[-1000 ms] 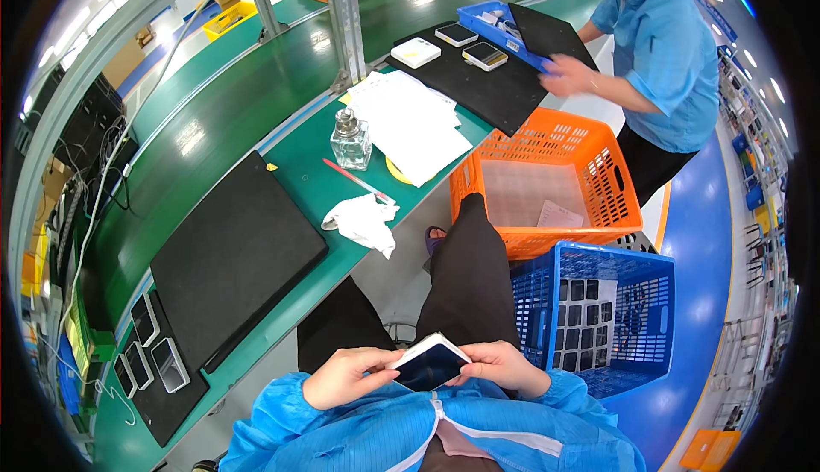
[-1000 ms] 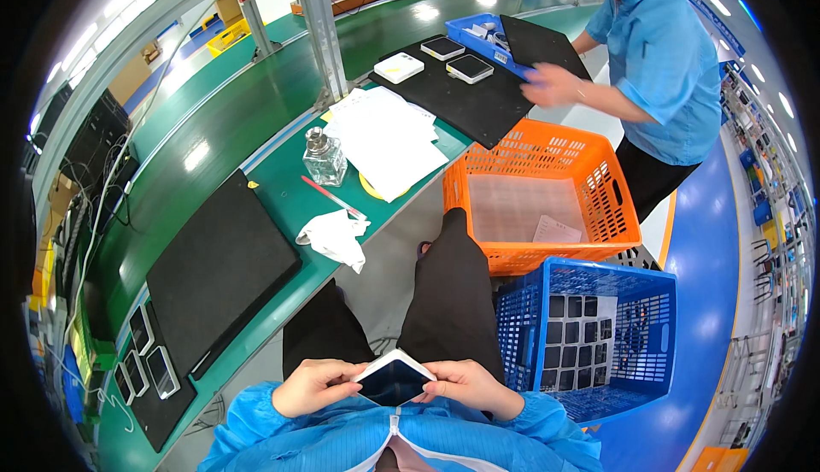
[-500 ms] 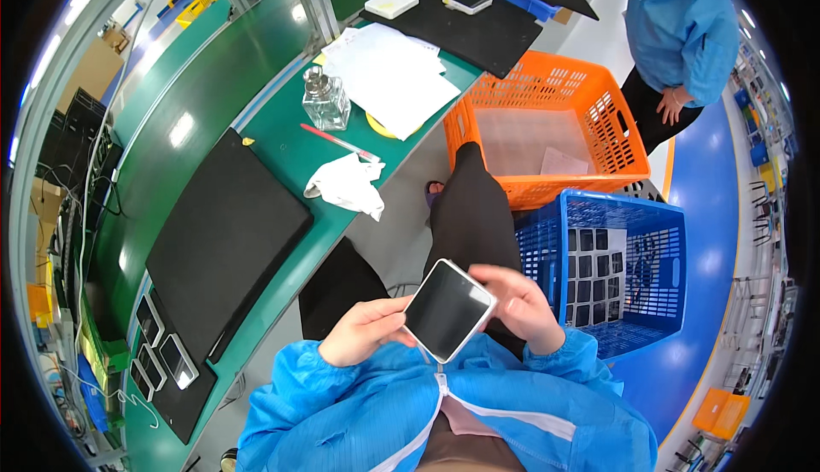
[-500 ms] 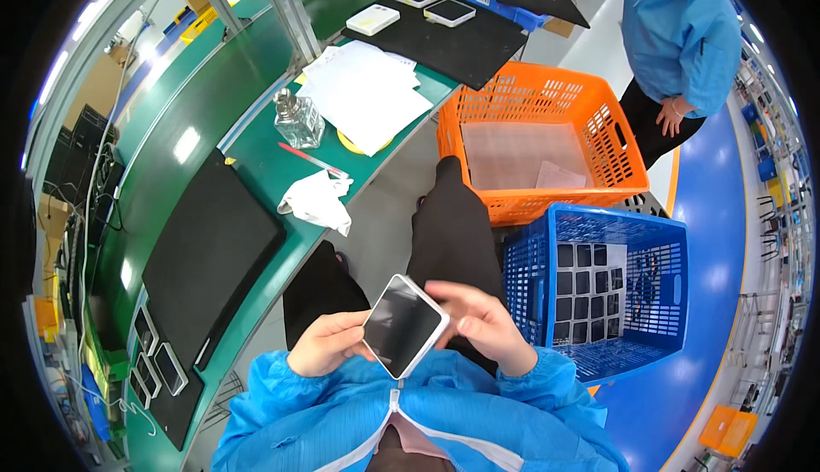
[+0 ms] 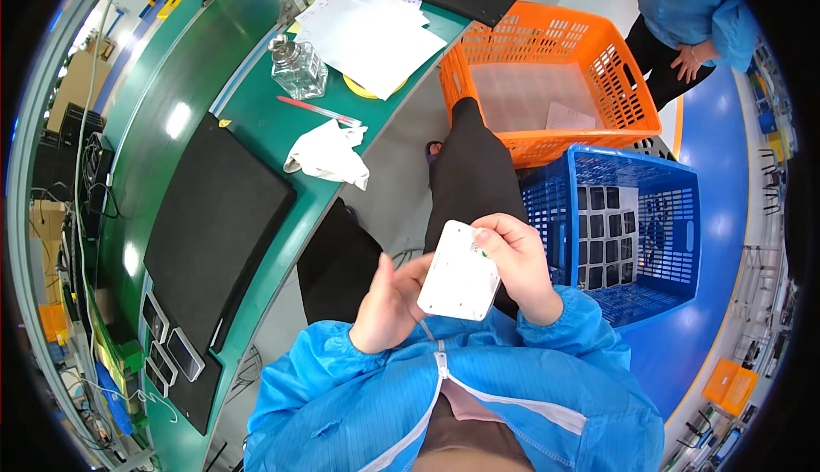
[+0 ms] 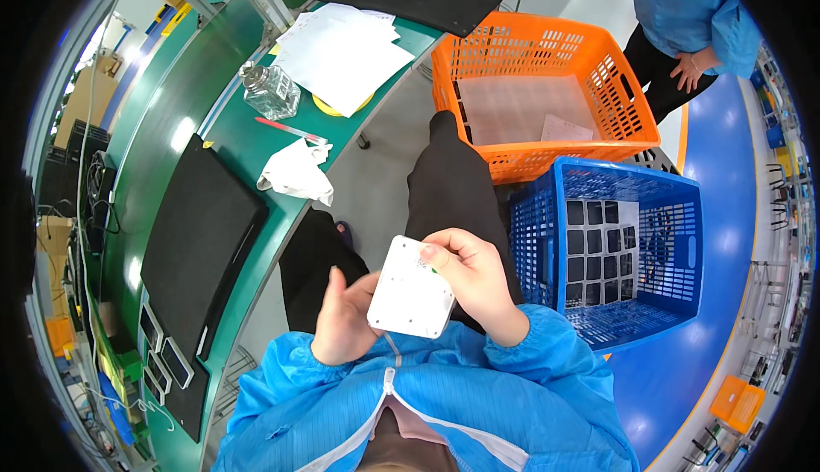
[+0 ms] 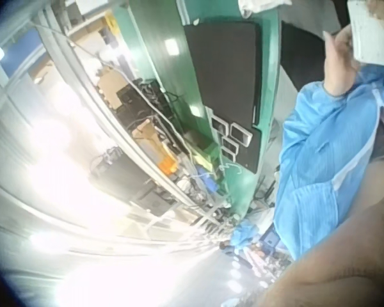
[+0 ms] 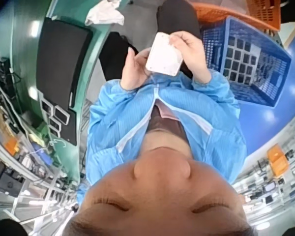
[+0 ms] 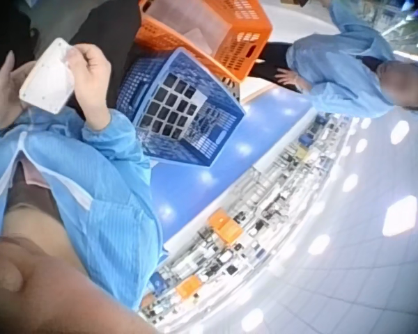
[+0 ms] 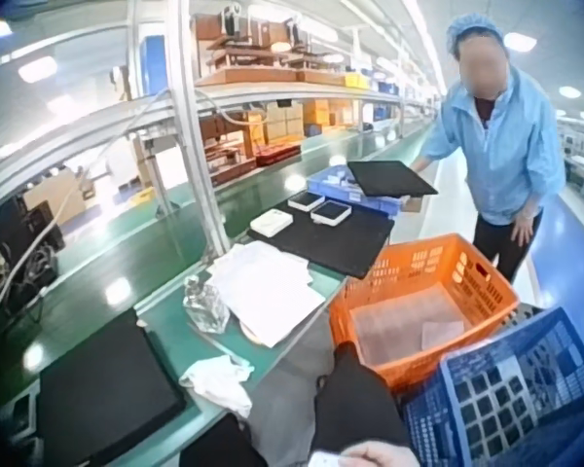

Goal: The person organizes small electronic devices by hand, arranging them on an assembly line workstation.

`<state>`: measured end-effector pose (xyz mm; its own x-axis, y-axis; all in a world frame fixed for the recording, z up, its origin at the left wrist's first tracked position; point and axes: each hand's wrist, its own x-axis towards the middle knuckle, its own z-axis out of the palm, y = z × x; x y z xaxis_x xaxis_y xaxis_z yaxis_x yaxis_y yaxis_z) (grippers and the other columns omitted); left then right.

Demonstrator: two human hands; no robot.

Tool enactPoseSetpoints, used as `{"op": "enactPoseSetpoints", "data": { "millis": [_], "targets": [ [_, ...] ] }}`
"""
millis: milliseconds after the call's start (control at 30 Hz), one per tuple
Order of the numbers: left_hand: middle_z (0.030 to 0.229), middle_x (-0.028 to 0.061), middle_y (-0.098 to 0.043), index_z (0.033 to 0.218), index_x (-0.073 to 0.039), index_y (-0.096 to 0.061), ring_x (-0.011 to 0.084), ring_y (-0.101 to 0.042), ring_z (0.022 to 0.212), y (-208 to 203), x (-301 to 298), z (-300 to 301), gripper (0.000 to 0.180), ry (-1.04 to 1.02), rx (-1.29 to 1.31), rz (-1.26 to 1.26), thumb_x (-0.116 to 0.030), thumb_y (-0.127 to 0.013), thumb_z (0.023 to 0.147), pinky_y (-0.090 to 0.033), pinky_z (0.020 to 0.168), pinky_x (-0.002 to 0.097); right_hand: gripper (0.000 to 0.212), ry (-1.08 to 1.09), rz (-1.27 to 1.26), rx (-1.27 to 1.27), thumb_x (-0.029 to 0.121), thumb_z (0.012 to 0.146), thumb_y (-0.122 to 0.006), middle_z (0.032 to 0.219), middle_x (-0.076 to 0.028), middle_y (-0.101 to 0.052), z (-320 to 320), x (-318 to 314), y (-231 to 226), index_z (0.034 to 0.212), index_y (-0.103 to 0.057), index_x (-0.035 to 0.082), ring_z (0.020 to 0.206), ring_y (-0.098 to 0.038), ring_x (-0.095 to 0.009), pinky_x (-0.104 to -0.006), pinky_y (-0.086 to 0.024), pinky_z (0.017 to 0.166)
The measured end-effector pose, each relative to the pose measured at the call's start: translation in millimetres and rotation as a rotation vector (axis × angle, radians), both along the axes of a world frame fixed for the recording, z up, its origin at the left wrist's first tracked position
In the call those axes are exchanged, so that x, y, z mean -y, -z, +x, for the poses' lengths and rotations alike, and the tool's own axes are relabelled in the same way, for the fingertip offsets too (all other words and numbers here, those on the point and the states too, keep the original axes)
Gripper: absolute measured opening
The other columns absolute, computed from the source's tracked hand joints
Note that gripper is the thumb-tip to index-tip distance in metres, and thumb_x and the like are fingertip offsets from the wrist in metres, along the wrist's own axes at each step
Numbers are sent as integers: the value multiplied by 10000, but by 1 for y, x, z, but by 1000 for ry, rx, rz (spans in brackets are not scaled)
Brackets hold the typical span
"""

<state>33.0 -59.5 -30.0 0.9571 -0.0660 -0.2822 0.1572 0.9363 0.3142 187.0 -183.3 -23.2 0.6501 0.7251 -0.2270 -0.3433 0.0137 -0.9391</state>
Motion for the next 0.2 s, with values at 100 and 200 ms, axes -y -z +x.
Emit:
{"op": "enactPoseSetpoints", "data": {
  "millis": [100,200],
  "targets": [
    [1342,200,-471,1398,63,-285,259,-499,1213,-3,-7,-2,749,-45,47,582,-533,-382,955,-362,1037,386,234,-87,-155,211,186,937,-560,803,-40,-664,5,3,-5,979,-642,-30,728,-604,-71,-215,-481,646],
    [1333,207,-478,1424,20,-271,279,-504,1211,-18,-8,7,877,104,-176,727,-534,-615,837,-345,1057,373,255,-135,-183,187,200,935,-570,838,-54,-679,12,2,-3,1031,-650,-23,764,-619,-83,-216,-487,666]
  ]
}}
